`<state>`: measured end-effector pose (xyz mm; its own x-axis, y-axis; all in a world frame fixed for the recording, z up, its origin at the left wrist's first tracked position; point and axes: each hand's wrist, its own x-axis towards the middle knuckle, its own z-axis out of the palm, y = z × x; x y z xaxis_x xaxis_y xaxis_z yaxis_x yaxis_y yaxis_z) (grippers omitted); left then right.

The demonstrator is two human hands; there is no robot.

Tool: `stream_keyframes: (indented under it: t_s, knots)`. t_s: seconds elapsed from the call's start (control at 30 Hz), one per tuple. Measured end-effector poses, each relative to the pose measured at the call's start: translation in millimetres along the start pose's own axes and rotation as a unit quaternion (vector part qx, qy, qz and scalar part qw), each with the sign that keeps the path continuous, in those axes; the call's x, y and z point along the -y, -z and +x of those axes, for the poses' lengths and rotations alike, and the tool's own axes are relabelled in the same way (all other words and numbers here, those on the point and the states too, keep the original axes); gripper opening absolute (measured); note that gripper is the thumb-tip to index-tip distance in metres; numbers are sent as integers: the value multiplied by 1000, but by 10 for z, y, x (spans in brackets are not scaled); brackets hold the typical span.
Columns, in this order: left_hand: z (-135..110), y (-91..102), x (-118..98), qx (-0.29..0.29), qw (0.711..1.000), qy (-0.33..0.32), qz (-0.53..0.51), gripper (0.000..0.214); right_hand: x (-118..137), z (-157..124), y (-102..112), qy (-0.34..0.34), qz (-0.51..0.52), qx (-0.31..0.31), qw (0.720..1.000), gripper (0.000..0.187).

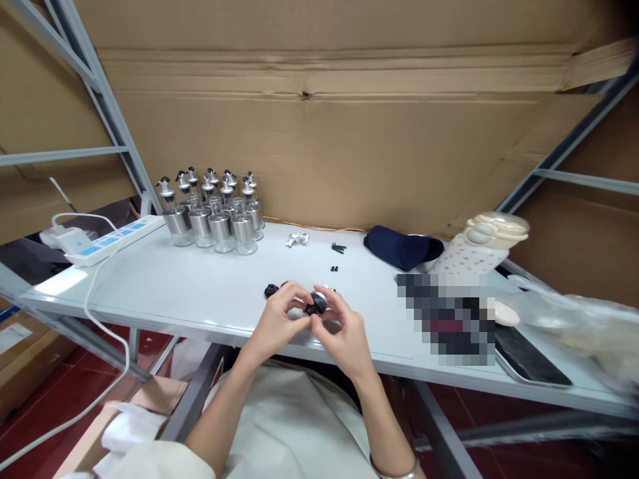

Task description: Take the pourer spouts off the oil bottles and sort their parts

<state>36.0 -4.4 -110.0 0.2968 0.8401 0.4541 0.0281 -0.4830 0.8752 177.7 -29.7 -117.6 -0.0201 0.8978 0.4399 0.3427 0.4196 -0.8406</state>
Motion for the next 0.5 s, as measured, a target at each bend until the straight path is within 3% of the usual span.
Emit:
stream_keyframes:
  t_s: [0.17, 0.3, 0.5]
  knots:
    - [-35, 12, 14, 24, 999, 10, -43, 20, -40, -4, -6, -46, 65, -22, 997, 34]
    - [-25, 17, 32, 16, 997, 67, -45, 32, -48, 9, -9, -91, 164, -8, 982, 32]
    - [11, 38, 33, 43, 995, 90, -29, 34, -61, 13, 6, -84, 201, 18, 976, 30]
